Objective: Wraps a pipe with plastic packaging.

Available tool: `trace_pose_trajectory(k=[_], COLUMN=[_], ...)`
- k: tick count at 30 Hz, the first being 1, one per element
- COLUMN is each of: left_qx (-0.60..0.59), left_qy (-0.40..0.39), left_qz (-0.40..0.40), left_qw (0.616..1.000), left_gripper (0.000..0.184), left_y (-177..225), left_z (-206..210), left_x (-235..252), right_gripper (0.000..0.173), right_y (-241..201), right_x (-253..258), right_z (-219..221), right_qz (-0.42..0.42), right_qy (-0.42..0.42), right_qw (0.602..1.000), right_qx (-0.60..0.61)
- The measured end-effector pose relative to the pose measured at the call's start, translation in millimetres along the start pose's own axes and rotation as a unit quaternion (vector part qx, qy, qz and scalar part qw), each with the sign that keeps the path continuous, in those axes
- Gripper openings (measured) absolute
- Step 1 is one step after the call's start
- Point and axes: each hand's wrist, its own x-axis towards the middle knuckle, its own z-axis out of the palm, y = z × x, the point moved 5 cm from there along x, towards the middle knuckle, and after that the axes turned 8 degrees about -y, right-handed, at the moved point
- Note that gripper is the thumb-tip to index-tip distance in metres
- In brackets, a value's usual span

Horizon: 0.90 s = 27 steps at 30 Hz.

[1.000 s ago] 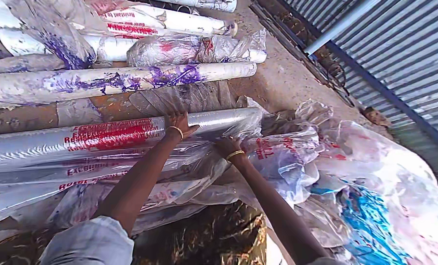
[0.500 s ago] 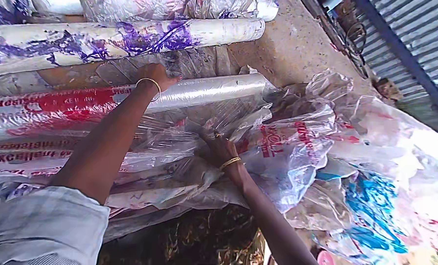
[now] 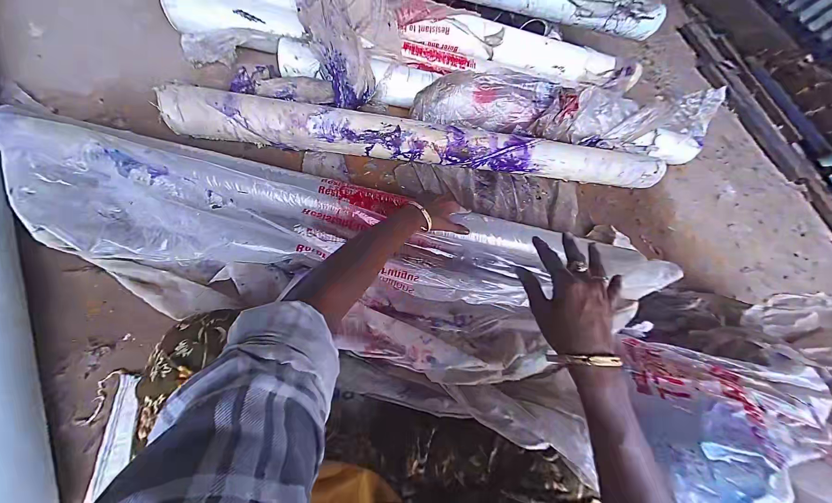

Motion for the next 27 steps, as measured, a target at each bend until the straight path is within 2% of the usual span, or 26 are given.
trace_pose_trajectory(k=[3, 5, 6, 7, 8, 9, 10, 12, 14, 17, 22, 25, 27], left_qx=[0.010, 0.081, 0.114, 0.130, 0.142, 0.147, 0.143, 0.125, 0.107, 0.077, 0.016, -0.012, -0.008], left_qy=[-0.041, -0.060, -0.049, -0.023, 0.022, 0.053, 0.067, 0.073, 0.054, 0.036, 0.082, 0.058, 0.047], left_qz=[-0.019, -0.058, -0.058, -0.050, -0.038, -0.042, -0.059, -0.082, -0.107, -0.147, -0.164, -0.175, -0.152], left_qw=[0.999, 0.993, 0.991, 0.990, 0.989, 0.987, 0.986, 0.986, 0.987, 0.985, 0.983, 0.983, 0.987], left_gripper=[0.069, 0.086, 0.086, 0.072, 0.050, 0.035, 0.032, 0.035, 0.038, 0.037, 0.038, 0.044, 0.044], left_y=[-21.6, -46.5, -58.8, -67.9, -71.7, -70.9, -67.9, -61.8, -58.7, -45.9, -23.1, -21.9, -20.9], left_z=[-12.1, -7.8, -1.3, 4.5, 10.9, 16.7, 23.7, 40.1, 53.6, 61.6, 59.3, 53.2, 49.4], left_x=[-92.3, -147.6, -167.6, -182.6, -192.5, -197.8, -199.0, -199.4, -205.5, -214.6, -225.6, -226.3, -227.1], right_gripper=[0.044, 0.042, 0.044, 0.045, 0.048, 0.051, 0.055, 0.066, 0.068, 0.067, 0.073, 0.073, 0.069], right_y=[-52.2, -91.4, -111.0, -130.0, -145.5, -158.5, -168.6, -175.1, -176.5, -170.7, -166.2, -166.3, -167.8], right_x=[82.6, 130.5, 147.2, 158.8, 166.0, 169.5, 171.3, 169.3, 163.4, 159.3, 193.1, 209.1, 207.2], right_z=[41.4, 77.7, 95.9, 112.2, 128.6, 141.6, 149.4, 154.8, 153.2, 157.8, 157.1, 160.1, 157.3], right_qz=[-0.058, -0.105, -0.114, -0.122, -0.121, -0.118, -0.101, -0.073, -0.073, -0.103, -0.089, -0.082, -0.080], right_qy=[-0.094, -0.153, -0.194, -0.226, -0.249, -0.259, -0.278, -0.295, -0.260, -0.170, -0.177, -0.192, -0.199], right_qw=[0.991, 0.974, 0.964, 0.956, 0.951, 0.950, 0.951, 0.953, 0.962, 0.980, 0.980, 0.978, 0.977], right_qx=[0.074, 0.128, 0.139, 0.143, 0.137, 0.129, 0.089, 0.005, -0.031, -0.033, -0.005, 0.002, 0.004])
